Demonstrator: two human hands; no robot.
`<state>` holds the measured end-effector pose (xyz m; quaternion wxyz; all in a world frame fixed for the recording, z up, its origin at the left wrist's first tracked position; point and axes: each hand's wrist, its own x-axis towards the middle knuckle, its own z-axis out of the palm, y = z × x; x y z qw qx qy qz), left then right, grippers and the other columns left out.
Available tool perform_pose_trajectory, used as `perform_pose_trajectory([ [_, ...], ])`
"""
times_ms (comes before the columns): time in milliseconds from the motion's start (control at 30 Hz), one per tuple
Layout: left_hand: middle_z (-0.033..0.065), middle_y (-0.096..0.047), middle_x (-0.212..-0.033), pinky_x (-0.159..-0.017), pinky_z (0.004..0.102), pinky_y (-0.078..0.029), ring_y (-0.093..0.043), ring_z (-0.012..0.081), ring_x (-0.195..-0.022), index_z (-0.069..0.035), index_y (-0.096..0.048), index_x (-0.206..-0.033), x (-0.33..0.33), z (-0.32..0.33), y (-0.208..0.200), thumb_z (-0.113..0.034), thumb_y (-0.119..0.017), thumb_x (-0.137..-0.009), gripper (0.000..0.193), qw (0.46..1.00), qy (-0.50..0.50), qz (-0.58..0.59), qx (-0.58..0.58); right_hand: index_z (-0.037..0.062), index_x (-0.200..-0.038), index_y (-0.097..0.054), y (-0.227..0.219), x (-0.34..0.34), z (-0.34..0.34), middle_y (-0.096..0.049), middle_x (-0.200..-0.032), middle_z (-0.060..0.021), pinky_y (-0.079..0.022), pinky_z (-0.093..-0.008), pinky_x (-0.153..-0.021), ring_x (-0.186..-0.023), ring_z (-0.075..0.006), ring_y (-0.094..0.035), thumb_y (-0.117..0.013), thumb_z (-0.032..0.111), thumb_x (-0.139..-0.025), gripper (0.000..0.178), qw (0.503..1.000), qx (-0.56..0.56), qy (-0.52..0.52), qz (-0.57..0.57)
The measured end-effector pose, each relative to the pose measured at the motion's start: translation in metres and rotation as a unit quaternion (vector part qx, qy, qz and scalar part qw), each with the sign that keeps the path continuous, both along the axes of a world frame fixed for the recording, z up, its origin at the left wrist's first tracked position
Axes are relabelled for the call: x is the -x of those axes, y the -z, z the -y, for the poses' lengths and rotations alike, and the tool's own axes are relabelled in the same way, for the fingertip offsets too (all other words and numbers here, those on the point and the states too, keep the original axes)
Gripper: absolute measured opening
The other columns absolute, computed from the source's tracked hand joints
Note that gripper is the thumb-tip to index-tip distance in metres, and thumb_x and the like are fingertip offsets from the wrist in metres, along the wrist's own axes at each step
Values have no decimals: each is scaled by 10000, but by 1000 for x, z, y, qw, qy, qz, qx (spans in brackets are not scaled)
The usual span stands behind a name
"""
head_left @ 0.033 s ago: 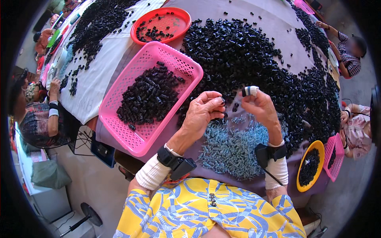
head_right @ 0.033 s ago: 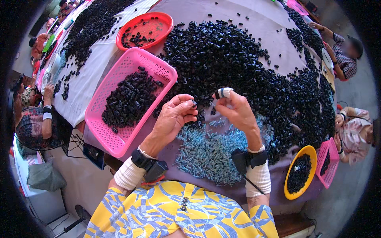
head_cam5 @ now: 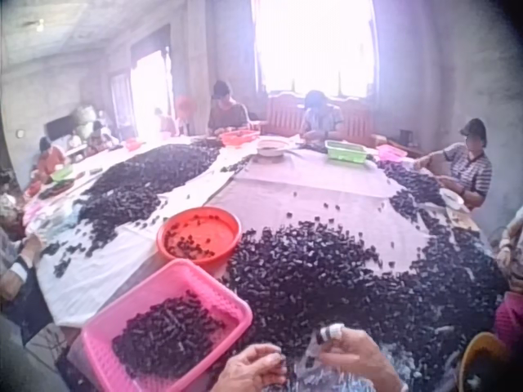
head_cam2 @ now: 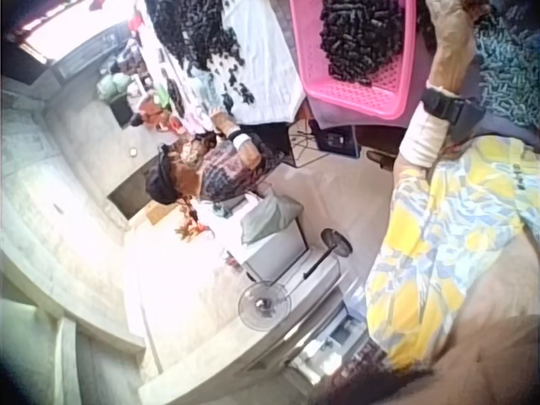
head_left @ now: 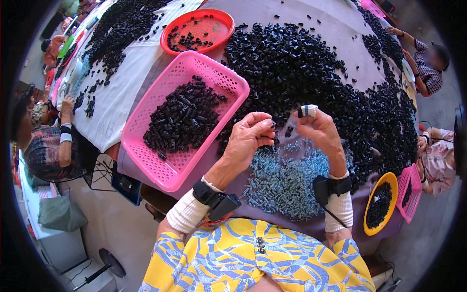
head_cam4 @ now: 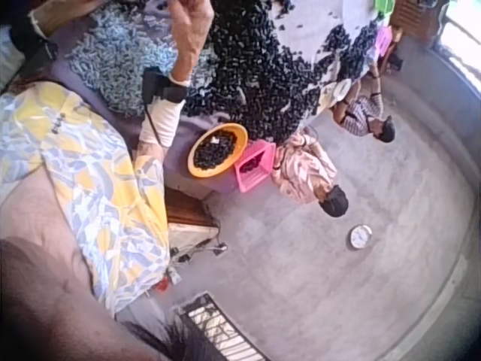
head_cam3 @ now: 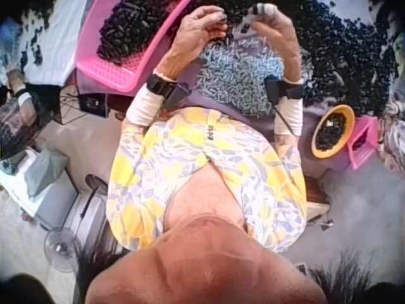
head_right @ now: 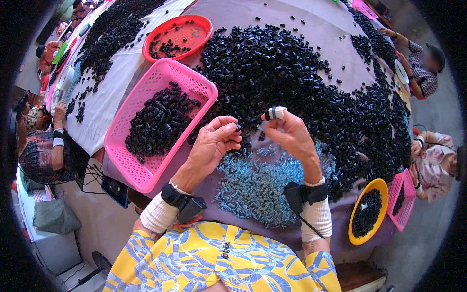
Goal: Assembling small black plastic components with light blue base pieces in a manufacturing setting.
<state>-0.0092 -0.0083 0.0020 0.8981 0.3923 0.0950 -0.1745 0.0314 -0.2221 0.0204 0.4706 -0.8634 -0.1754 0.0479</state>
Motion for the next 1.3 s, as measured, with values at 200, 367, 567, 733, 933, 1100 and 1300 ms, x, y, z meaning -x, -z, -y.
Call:
perform_pose_trajectory([
  [200,69,-630,-859,-670,285,-540,-635,155,-749,-39,-567,-1007,2,-3,1,-102,-582,-885,138,1000,1,1,4,-4,-996,-601,-6,1,-5,-635,-736,-66,-486,-255,-607,-653,-130,-606,-605,56,-755,249,995,96,17,16],
  [367,82,-632,-867,-695,295,-539,-635,160,-757,-26,-562,-1042,1,1,-3,-104,-569,-890,170,1000,13,1,9,6,-1010,-611,-7,1,-3,-627,-729,-47,-478,-246,-595,-647,-112,-591,-601,58,-761,255,1000,7,7,-4],
  [567,99,-635,-906,-721,301,-538,-637,173,-789,-15,-553,-1074,1,0,-2,-115,-555,-904,197,1000,19,-5,18,-6,-1032,-601,-9,3,-13,-629,-755,-53,-480,-240,-611,-671,-107,-597,-610,39,-766,270,1000,-13,-15,-7],
  [733,107,-633,-927,-730,312,-544,-645,183,-809,-5,-550,-1078,2,1,-1,-106,-555,-905,201,1000,23,13,9,-5,-1030,-589,-18,4,-31,-633,-755,-65,-489,-267,-584,-648,-125,-603,-626,39,-767,269,996,-66,-63,26],
  [933,103,-630,-927,-718,298,-553,-653,179,-807,6,-556,-1057,3,-1,0,-77,-598,-877,203,997,22,58,-47,-8,-1023,-560,-26,4,-37,-644,-767,-98,-494,-281,-585,-654,-167,-629,-631,44,-770,267,997,-13,-81,14],
  [1100,99,-638,-913,-712,281,-554,-655,167,-798,10,-562,-1032,1,-5,-3,-74,-618,-864,196,991,32,106,-77,-13,-1010,-545,-30,-1,-39,-640,-765,-111,-491,-295,-588,-659,-193,-634,-627,37,-772,256,993,4,-108,44],
  [1300,89,-648,-890,-718,272,-546,-650,150,-792,10,-566,-1008,-5,-8,-8,-69,-626,-858,180,982,35,143,-115,-12,-1012,-537,-38,-6,-44,-620,-743,-102,-478,-300,-580,-645,-187,-612,-606,5,-777,245,991,2,-125,46],
])
